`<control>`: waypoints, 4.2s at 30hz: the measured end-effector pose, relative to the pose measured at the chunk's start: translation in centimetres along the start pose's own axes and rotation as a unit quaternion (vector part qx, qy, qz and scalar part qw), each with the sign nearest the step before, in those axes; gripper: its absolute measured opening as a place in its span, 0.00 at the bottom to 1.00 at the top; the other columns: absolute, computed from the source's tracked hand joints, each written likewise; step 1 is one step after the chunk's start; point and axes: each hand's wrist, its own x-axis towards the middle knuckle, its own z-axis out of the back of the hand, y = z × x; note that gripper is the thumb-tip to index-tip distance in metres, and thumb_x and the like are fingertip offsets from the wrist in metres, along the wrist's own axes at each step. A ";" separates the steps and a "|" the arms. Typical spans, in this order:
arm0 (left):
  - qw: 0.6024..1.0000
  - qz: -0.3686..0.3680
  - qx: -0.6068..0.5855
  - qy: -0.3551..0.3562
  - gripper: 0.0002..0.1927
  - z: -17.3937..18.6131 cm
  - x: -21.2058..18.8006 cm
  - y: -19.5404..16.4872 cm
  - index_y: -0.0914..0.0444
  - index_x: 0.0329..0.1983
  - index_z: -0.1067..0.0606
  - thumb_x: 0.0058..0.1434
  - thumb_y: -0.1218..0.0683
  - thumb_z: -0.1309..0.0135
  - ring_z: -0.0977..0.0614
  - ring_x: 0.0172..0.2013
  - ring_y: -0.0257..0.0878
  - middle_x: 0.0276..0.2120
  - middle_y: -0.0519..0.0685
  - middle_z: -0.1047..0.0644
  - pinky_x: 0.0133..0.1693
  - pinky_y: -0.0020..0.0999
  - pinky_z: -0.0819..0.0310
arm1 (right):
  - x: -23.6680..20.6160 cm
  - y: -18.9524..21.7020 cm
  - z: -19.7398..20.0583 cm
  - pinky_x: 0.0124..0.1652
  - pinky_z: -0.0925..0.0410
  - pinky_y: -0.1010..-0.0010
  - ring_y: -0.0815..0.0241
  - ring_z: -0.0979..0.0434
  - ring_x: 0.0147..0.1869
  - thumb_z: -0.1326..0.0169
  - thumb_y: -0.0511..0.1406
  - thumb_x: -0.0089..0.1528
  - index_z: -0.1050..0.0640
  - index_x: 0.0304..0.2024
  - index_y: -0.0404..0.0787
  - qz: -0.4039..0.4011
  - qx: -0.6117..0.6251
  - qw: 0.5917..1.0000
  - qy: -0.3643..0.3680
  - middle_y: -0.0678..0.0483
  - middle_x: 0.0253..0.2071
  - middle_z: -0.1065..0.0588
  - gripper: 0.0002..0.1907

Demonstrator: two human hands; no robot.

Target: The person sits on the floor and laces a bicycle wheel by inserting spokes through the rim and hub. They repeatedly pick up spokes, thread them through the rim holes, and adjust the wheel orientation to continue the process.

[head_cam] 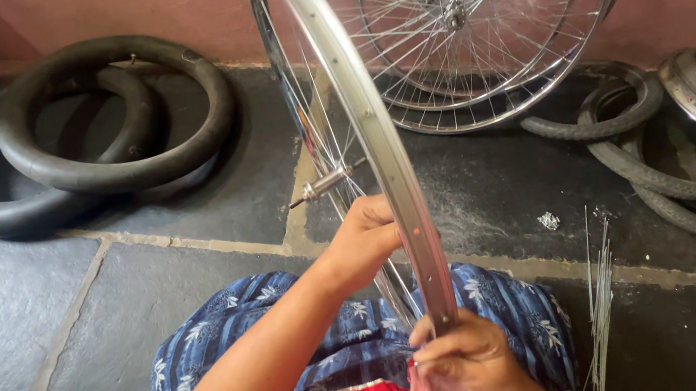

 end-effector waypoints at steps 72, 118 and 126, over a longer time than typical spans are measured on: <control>0.907 -0.219 0.338 -0.125 0.05 -2.9 -0.3 -4.3 0.61 0.41 0.21 0.70 0.57 0.46 0.24 0.47 0.32 0.47 0.44 0.26 0.50 0.31 0.28 | 1.3 3.5 -3.0 0.42 0.19 0.73 0.59 0.15 0.43 0.38 0.23 0.58 0.16 0.41 0.35 0.061 -0.177 0.977 -0.102 0.47 0.47 0.24 0.09; 0.912 -0.295 0.216 -0.186 0.22 1.7 -30.3 -12.9 0.67 0.53 0.29 0.56 0.72 0.42 0.18 0.56 0.55 0.49 0.70 0.20 0.59 0.48 0.24 | 14.0 -14.2 13.0 0.16 0.52 0.79 0.73 0.46 0.16 0.40 0.33 0.60 0.20 0.49 0.46 -0.262 0.052 0.894 -0.361 0.62 0.19 0.39 0.14; 0.921 -0.243 0.297 -0.063 0.23 4.7 -34.1 -13.6 0.64 0.51 0.25 0.54 0.73 0.39 0.18 0.59 0.55 0.52 0.62 0.21 0.57 0.51 0.21 | 14.3 -16.2 12.3 0.17 0.51 0.80 0.75 0.45 0.18 0.37 0.29 0.58 0.24 0.42 0.43 -0.231 0.130 0.879 -0.397 0.64 0.23 0.32 0.12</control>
